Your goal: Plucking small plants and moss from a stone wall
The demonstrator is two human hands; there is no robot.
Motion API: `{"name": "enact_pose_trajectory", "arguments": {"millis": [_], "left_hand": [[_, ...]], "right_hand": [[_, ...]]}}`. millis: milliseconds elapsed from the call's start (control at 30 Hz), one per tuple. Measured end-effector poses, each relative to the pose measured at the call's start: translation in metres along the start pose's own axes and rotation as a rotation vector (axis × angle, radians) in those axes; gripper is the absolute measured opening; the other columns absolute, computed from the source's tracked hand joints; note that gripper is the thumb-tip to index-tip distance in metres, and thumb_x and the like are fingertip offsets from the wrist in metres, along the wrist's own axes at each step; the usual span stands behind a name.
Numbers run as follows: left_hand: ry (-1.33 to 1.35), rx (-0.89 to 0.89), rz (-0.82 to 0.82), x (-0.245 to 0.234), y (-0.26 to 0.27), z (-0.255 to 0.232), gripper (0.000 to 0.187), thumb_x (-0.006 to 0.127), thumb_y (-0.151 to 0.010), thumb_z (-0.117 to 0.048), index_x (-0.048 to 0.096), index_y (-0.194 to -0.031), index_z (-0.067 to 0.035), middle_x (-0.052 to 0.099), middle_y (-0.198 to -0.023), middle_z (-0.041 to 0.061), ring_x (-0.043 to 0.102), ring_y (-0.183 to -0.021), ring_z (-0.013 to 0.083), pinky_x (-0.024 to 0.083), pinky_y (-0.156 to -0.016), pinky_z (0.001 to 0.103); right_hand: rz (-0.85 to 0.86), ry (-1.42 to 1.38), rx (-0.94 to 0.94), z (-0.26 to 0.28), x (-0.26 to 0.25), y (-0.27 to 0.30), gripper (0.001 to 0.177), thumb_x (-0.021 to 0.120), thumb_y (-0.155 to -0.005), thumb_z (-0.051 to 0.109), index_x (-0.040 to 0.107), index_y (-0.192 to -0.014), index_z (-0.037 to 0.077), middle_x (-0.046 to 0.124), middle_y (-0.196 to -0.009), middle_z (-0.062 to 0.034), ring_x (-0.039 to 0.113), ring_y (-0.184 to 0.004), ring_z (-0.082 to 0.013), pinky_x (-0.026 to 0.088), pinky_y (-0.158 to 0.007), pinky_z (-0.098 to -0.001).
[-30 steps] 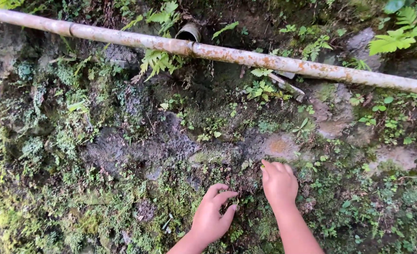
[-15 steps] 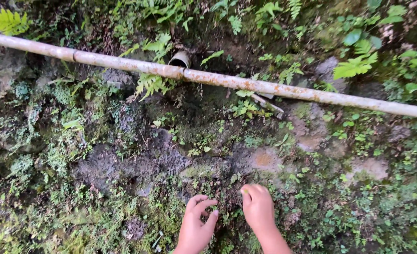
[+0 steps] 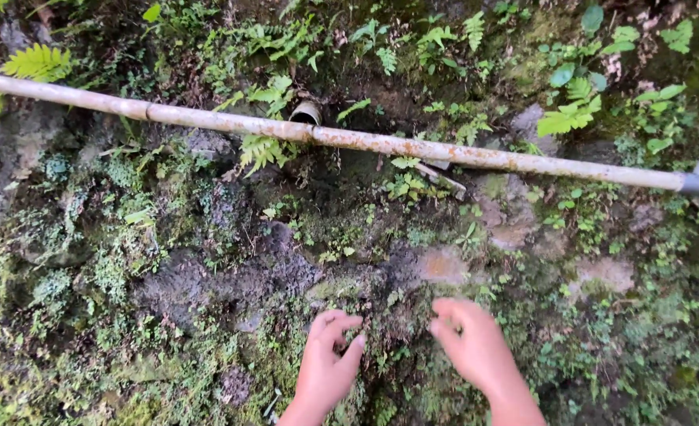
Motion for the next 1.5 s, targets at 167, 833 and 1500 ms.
{"name": "enact_pose_trajectory", "arguments": {"millis": [167,833,1500], "left_hand": [[0.021,0.118,-0.047,-0.002,-0.021,-0.035,0.039,0.068,-0.089,-0.028,0.071,-0.127,-0.027,0.054,-0.134,-0.004,0.058,-0.092,0.0091,0.050,-0.057,0.018],[0.010,0.226,-0.025,0.038,-0.067,-0.084,0.037,0.063,-0.091,-0.033,0.071,-0.125,-0.022,0.055,-0.134,-0.002,0.064,-0.098,0.0151,0.054,-0.064,0.029],[0.153,0.164,-0.099,0.061,-0.063,-0.032,0.030,0.071,-0.087,-0.025,0.077,-0.116,-0.023,0.057,-0.130,-0.004,0.059,-0.088,0.0096,0.042,-0.045,0.019]], "right_hand": [[-0.355,-0.077,-0.111,-0.008,-0.040,-0.051,0.031,0.062,-0.097,0.025,0.070,-0.125,0.014,0.070,-0.128,-0.0063,0.068,-0.111,-0.0224,0.054,-0.106,-0.0421],[-0.469,0.037,-0.222,-0.022,-0.100,-0.146,0.025,0.059,-0.103,0.026,0.075,-0.114,0.010,0.078,-0.109,-0.0066,0.073,-0.096,-0.0236,0.056,-0.101,-0.0446],[-0.817,0.283,-0.576,-0.063,-0.046,-0.147,0.013,0.074,-0.095,0.023,0.084,-0.099,0.017,0.075,-0.095,-0.0010,0.056,-0.088,-0.0294,0.050,-0.061,-0.0425]]}}
Point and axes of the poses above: each hand's wrist, its own y-axis away from the middle knuckle, its own x-axis out of the palm, z = x × y, the point moved 7 cm from there along -y, towards the middle knuckle
